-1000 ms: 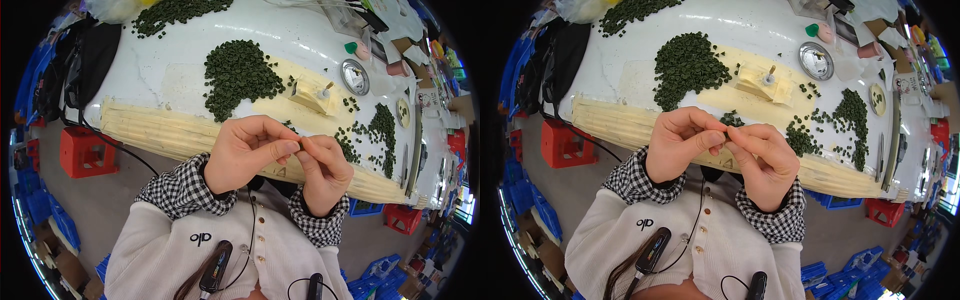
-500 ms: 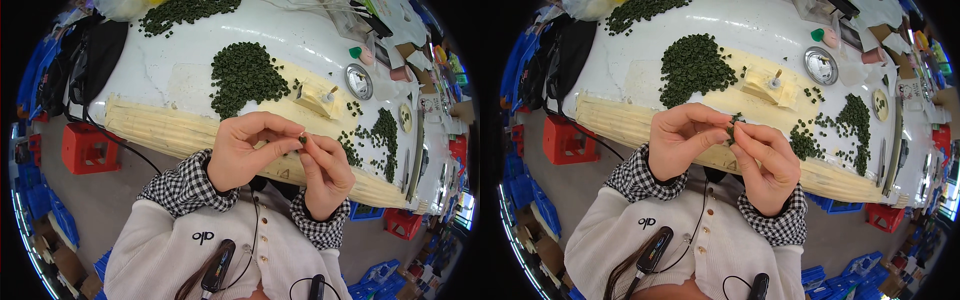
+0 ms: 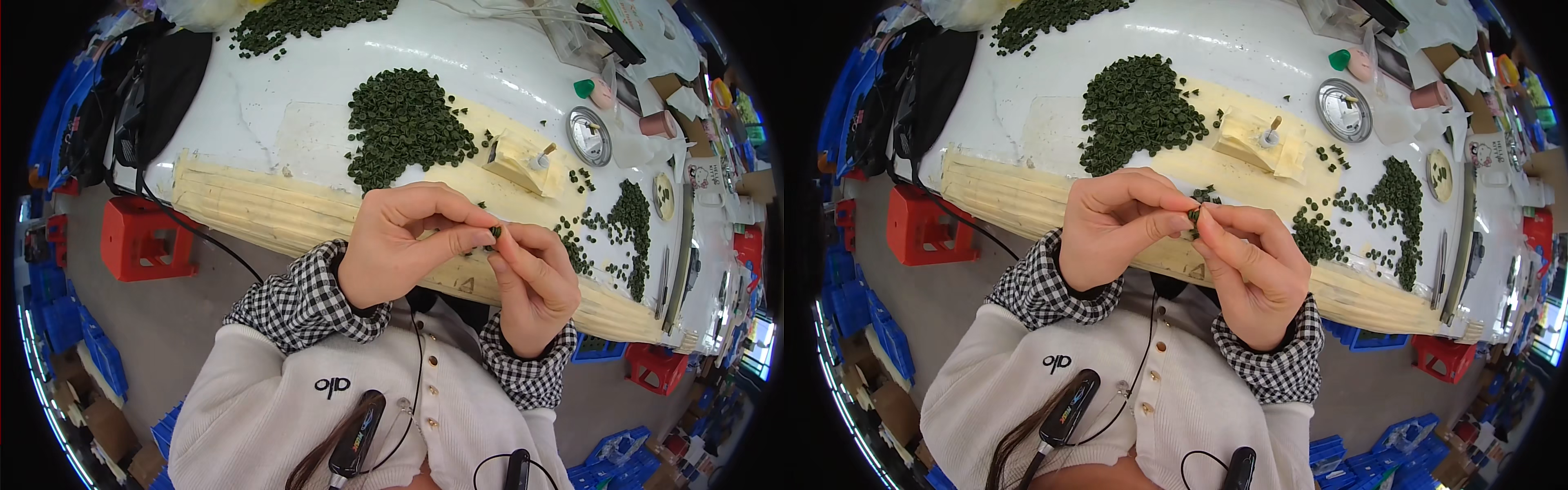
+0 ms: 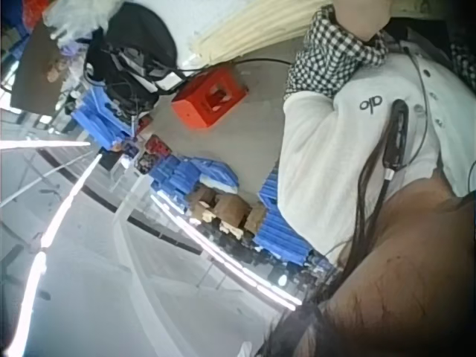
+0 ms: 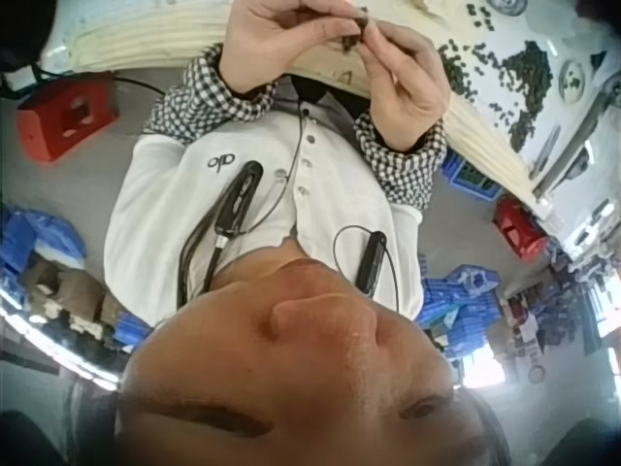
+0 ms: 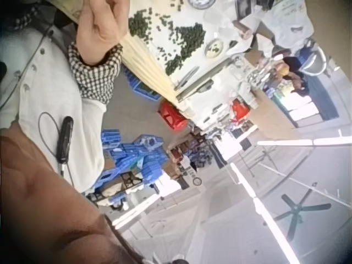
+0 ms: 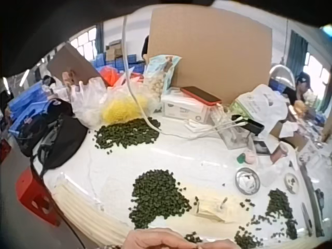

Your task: The person is sorting small green plastic toy components at a workbench.

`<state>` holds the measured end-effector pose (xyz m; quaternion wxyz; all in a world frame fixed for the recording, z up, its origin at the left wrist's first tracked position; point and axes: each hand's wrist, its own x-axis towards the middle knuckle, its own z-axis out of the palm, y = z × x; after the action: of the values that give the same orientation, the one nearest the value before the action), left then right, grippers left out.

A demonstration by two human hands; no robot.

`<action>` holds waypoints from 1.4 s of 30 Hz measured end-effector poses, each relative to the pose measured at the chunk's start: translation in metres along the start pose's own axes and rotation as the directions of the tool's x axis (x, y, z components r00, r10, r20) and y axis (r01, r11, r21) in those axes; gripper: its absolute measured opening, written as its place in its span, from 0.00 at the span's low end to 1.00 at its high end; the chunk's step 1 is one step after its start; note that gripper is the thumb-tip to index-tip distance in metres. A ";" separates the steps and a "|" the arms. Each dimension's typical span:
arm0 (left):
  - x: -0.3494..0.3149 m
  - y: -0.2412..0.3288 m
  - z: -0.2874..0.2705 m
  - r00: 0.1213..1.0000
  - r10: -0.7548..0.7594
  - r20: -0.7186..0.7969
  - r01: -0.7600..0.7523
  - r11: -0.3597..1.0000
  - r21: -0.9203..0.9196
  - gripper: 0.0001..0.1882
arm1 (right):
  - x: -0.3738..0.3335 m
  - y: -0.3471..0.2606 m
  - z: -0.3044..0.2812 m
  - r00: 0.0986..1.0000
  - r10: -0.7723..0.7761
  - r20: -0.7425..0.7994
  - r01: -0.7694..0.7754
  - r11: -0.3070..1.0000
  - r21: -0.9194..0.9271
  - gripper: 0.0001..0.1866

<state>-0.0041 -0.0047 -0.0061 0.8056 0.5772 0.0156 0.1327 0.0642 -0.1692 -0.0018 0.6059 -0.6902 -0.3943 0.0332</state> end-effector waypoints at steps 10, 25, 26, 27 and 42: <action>0.000 0.001 -0.001 0.999 0.038 -0.002 -0.038 0.999 0.028 0.09 | 0.002 -0.003 -0.001 1.000 0.017 0.021 -0.016 1.000 -0.006 0.16; 0.003 0.002 -0.006 0.999 0.040 -0.013 -0.039 0.996 0.079 0.09 | 0.007 0.000 -0.004 0.999 0.024 0.041 -0.023 0.999 -0.032 0.16; 0.003 0.003 -0.006 0.999 0.023 -0.028 -0.020 0.996 0.081 0.09 | 0.011 -0.002 -0.008 0.999 0.038 -0.020 -0.039 0.997 -0.062 0.16; 0.005 0.005 -0.006 0.999 0.023 -0.035 -0.020 0.997 0.074 0.09 | 0.018 -0.008 -0.013 0.995 0.050 -0.084 -0.058 0.994 -0.097 0.16; 0.009 0.001 -0.009 0.995 0.059 -0.077 -0.054 0.997 0.063 0.09 | 0.081 0.011 -0.035 0.994 -0.104 -0.014 0.073 0.785 -0.615 0.06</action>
<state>0.0030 0.0063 -0.0075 0.7822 0.5961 0.0351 0.1774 0.1441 -0.1496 0.0327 0.3590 -0.8307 -0.4013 -0.1412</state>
